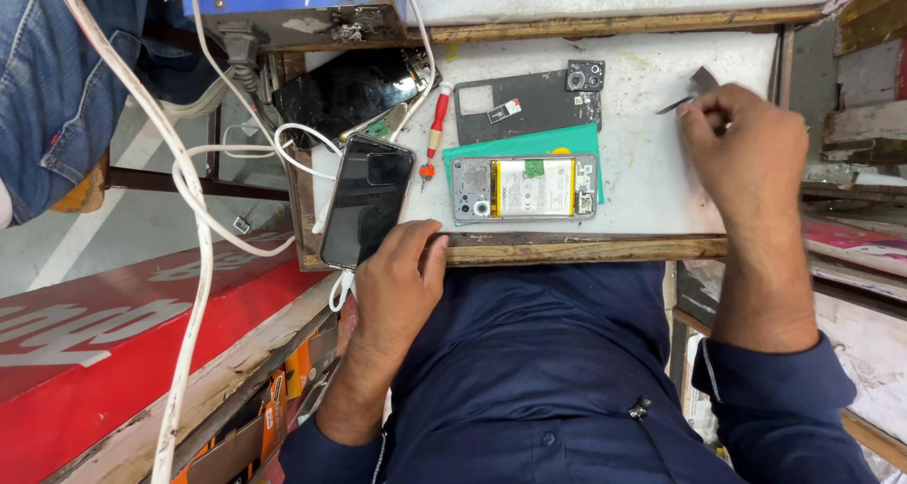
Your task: The person assembles a smartphone by placing the camera module, applying adhesive, and attaching the back cover. They also wipe the back cover with a cloth and handle the battery and internal components.
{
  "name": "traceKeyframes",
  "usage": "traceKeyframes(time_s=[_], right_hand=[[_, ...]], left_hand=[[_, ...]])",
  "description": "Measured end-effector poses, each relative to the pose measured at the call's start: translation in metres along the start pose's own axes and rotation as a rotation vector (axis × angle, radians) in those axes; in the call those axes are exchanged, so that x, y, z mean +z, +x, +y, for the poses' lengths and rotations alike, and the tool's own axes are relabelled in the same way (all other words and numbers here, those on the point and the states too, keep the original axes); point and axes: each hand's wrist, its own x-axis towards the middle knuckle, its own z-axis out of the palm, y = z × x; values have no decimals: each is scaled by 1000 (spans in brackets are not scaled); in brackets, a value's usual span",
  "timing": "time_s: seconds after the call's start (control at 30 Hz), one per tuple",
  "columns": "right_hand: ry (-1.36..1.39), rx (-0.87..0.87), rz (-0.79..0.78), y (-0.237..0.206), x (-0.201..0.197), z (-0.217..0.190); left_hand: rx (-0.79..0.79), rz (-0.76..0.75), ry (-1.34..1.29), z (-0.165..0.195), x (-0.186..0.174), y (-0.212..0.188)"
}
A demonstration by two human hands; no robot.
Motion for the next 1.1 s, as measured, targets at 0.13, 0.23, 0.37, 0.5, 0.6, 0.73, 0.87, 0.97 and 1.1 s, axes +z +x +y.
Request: traceKeyframes(time_s=[0.13,0.23,0.37,0.5,0.6,0.73,0.87,0.97,1.1], right_hand=[[-51,-59,55,12,-8,-21],[48,-256,25,20,-3,-47],[100,-389,-73,36,10,-74],[45,-358,-139,46,15,-82],[37,-410,-67,47,15,-79],[84,-460,35,41,18,-67],[234,-572,281,22,25,-60],[320,-632,379,7,31,-62],[496,-584,298,-13,38,-69]], left_hand=[[-11,43,110,-4,7,-5],[-10,22,161,-5,10,-3],[-35,-18,215,-4,8,3],[-106,-97,256,-7,-2,7],[-54,-61,253,-9,-7,7],[2,-36,233,-6,-7,8],[74,76,65,11,-2,14],[161,113,-54,31,4,23],[272,129,-115,49,15,53]])
